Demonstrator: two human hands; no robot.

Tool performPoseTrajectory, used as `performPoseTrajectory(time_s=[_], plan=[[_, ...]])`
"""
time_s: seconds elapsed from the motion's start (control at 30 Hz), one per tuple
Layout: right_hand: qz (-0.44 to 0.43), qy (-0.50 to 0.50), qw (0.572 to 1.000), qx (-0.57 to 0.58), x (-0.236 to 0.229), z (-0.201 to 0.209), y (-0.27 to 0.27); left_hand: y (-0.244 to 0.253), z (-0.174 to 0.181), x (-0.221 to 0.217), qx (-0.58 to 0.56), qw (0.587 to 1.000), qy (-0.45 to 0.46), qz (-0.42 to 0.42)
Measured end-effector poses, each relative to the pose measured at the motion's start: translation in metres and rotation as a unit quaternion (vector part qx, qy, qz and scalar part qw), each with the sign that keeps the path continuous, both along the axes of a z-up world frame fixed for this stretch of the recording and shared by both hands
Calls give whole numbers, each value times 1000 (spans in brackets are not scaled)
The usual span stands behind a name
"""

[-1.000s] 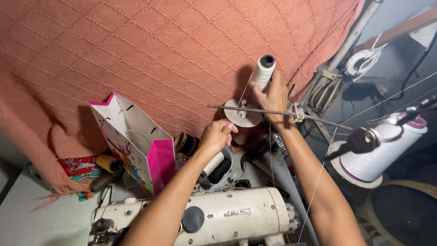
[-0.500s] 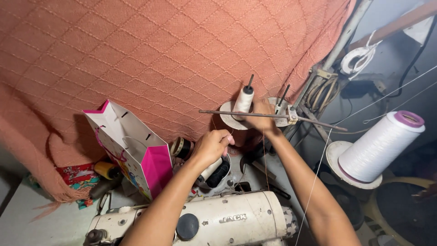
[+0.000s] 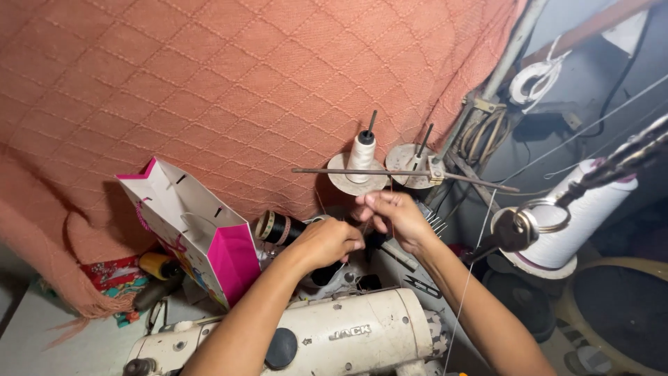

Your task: Replacing thread spools and threading an industrial sewing machine.

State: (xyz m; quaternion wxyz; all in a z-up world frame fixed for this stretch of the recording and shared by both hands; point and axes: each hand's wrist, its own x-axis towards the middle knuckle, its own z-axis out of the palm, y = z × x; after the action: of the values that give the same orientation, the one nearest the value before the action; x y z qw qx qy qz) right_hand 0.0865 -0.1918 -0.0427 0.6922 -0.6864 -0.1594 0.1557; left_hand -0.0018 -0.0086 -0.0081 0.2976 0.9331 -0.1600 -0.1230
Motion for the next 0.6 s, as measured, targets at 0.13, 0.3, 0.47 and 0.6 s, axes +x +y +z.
performPoseTrajectory(time_s=[0.13, 0.3, 0.47, 0.6], plan=[[-64, 12, 989, 130, 27, 20, 20, 8, -30, 17, 144, 990, 4, -8], [-95, -49, 971, 213, 75, 37, 72, 14, -36, 17, 201, 980, 6, -3], [-86, -43, 958, 270, 88, 68, 112, 15, -20, 8, 156, 988, -4, 7], [-74, -18, 957, 278, 105, 69, 115, 24, -18, 9, 152, 988, -5, 4]])
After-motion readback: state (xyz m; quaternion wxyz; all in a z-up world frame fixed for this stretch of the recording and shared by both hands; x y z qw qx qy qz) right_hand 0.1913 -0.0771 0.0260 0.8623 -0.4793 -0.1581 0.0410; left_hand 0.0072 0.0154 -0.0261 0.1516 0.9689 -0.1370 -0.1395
